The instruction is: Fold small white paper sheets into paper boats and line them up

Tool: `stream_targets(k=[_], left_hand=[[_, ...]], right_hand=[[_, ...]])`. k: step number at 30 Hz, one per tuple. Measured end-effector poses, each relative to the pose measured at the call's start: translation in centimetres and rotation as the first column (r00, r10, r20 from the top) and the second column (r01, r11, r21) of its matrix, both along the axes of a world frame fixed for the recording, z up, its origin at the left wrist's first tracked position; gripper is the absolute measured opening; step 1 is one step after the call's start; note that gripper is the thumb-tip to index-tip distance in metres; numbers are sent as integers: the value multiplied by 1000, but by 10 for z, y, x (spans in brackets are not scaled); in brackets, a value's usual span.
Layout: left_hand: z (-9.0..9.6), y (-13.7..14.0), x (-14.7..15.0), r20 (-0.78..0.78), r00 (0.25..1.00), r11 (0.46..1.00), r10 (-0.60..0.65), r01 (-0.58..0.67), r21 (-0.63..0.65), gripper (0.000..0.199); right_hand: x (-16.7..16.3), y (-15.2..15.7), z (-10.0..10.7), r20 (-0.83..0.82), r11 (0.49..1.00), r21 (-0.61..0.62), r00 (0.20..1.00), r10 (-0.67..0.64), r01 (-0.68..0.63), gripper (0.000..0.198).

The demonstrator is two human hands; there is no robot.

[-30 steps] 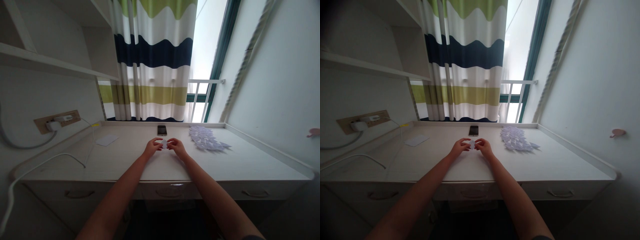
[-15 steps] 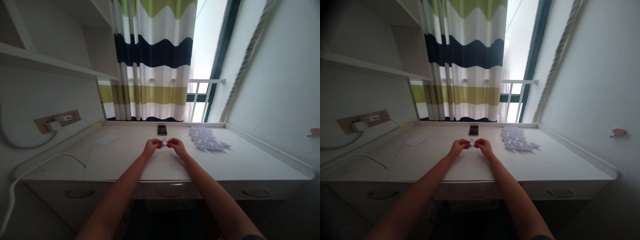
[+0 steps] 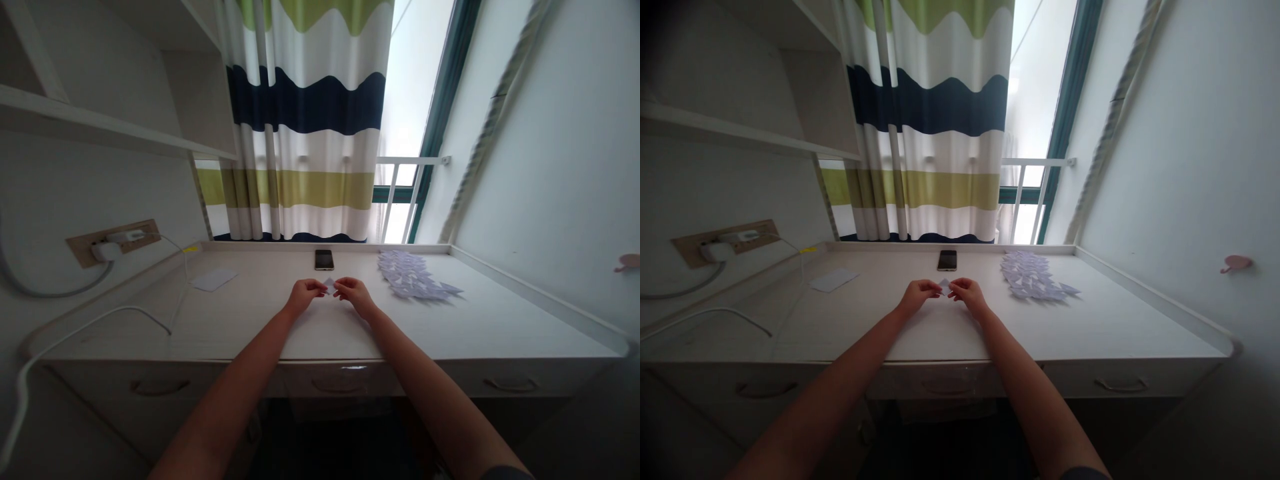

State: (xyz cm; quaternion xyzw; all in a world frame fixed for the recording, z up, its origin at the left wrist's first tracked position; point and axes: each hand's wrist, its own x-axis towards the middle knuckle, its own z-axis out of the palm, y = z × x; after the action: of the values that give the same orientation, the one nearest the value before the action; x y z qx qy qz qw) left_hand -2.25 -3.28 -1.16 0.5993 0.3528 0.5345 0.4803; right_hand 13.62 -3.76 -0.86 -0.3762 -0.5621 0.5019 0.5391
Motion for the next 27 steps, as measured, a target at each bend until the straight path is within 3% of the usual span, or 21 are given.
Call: stream_targets(k=[8,13,22,27], left_hand=[[4,-4,-1,97,993,990,-74,85,-109,27],[2,-4,2,47,996,976,-77,85,-199,38],[-1,0,3,62,995,974,-72,83,-210,29],[-1,-1,2,115,986,955,-121,148,-256,24]], right_hand=[[-2,2,-2,-49,1000,22,999,15,-14,28],[-2,3,-3,-31,999,37,999,15,-14,26],[-1,5,-3,24,997,70,999,-22,21,22],[-1,6,-5,6,998,59,999,-33,33,22]])
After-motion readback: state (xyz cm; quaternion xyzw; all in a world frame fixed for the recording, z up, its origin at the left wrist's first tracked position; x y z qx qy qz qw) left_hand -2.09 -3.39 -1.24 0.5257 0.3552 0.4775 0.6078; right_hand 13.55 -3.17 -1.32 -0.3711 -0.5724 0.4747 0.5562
